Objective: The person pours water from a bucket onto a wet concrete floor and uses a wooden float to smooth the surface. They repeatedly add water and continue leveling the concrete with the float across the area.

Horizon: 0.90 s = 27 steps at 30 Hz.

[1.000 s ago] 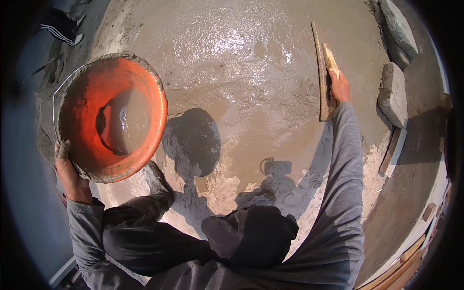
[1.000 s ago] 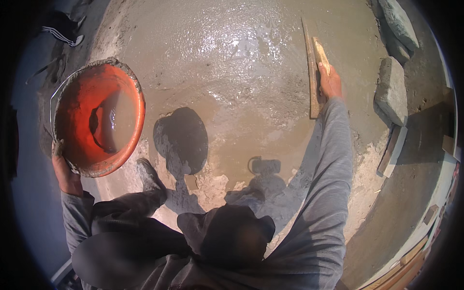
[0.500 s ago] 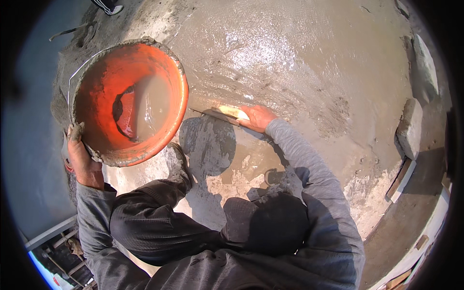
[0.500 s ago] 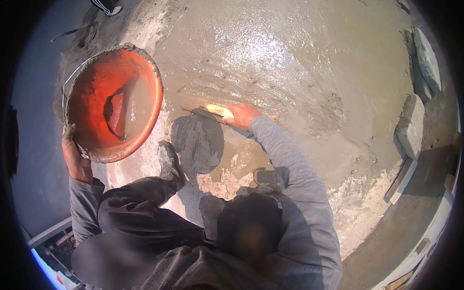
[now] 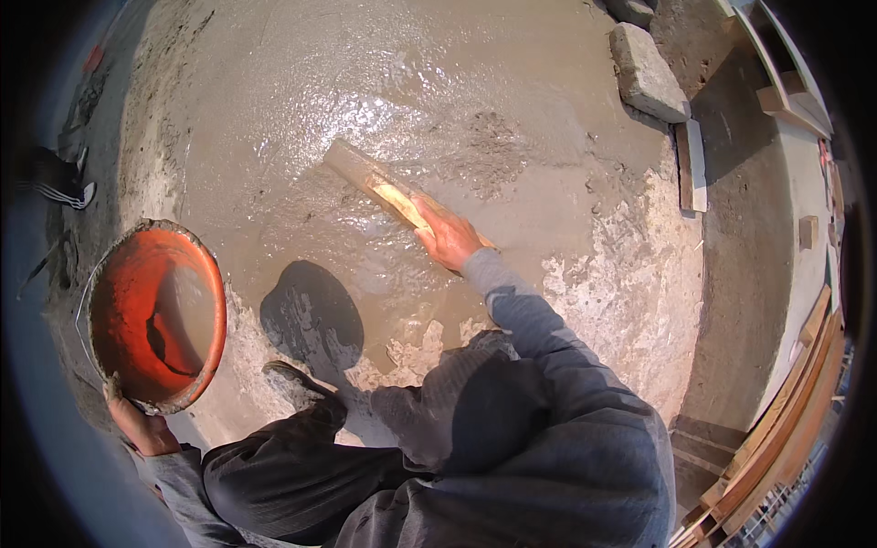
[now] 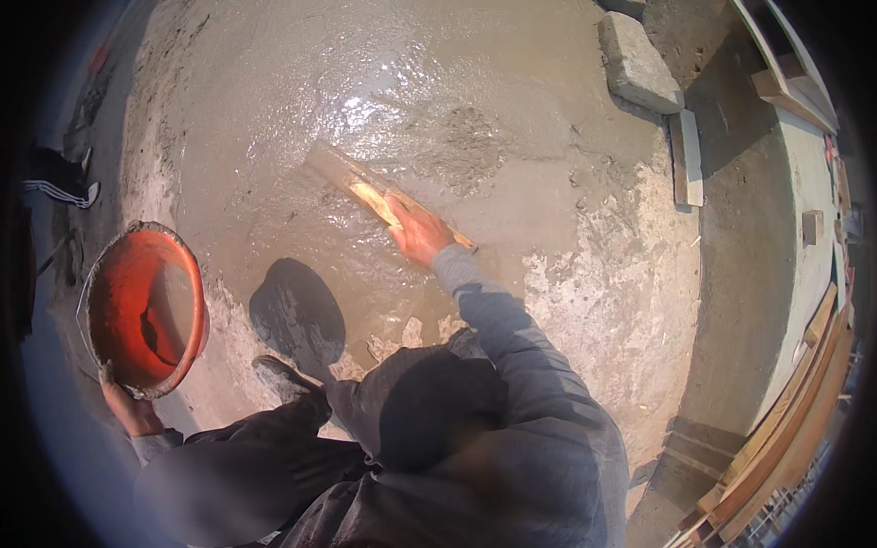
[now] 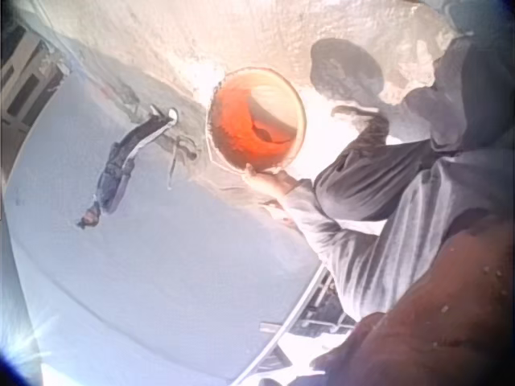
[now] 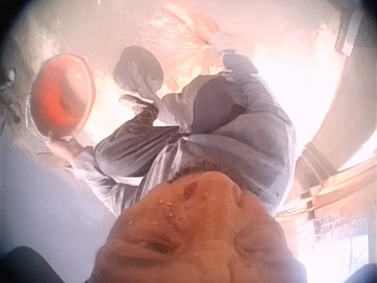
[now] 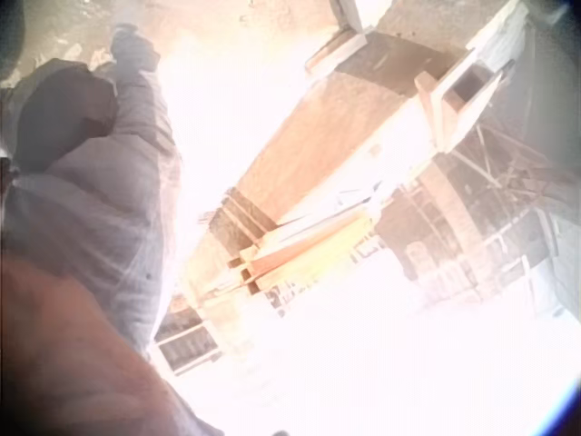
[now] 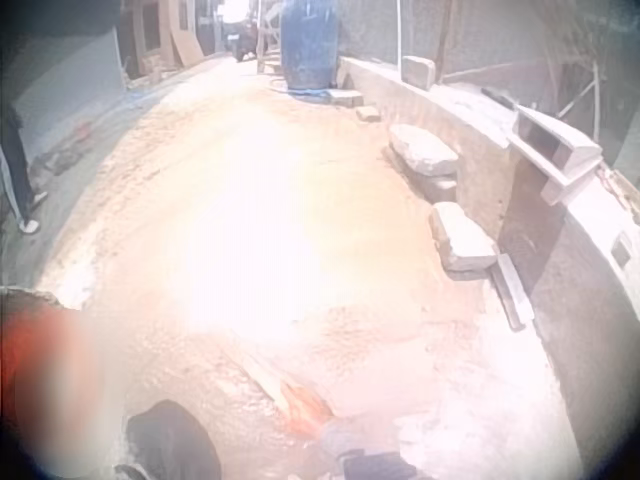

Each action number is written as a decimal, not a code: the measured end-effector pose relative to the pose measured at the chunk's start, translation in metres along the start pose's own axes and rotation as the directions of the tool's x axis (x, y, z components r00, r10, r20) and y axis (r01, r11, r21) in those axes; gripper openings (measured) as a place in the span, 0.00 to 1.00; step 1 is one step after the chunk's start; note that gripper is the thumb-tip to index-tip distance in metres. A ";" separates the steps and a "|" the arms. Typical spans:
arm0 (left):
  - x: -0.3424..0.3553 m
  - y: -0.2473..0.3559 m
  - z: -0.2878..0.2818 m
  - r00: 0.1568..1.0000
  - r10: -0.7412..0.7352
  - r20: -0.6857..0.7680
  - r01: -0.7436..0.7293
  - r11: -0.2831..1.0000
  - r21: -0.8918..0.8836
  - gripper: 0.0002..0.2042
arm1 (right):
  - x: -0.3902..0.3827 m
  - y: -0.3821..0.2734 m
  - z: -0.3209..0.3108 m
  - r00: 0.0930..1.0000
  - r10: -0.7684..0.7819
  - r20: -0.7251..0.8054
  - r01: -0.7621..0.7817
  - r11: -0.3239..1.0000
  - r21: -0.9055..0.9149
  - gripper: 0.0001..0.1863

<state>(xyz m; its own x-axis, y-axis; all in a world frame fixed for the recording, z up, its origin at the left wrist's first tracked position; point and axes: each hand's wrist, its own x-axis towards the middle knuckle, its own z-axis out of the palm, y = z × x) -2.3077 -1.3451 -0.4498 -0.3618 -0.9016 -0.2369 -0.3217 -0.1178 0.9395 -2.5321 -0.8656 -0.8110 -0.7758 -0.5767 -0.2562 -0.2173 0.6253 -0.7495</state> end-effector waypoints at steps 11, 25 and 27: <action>-0.005 -0.019 0.039 0.986 0.094 0.138 -0.082 0.992 -0.094 0.10 | -0.217 0.211 -0.202 0.498 0.332 -0.801 -0.505 0.862 0.043 0.30; -0.009 -0.030 0.008 0.992 0.108 -0.070 -0.115 0.989 -0.090 0.10 | 0.149 0.034 -0.041 0.847 0.390 -0.362 -0.164 0.839 0.520 0.28; -0.018 -0.033 0.015 0.989 0.081 -0.121 -0.094 0.990 -0.105 0.12 | 0.195 0.022 0.009 0.927 0.241 -0.289 -0.119 0.916 0.383 0.29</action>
<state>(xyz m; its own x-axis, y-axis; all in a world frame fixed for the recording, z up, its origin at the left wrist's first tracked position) -2.3037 -1.3193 -0.4801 -0.2779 -0.9521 -0.1278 -0.1924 -0.0752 0.9784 -2.6828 -0.9692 -0.8828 -0.9421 -0.2323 -0.2416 0.1197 0.4403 -0.8898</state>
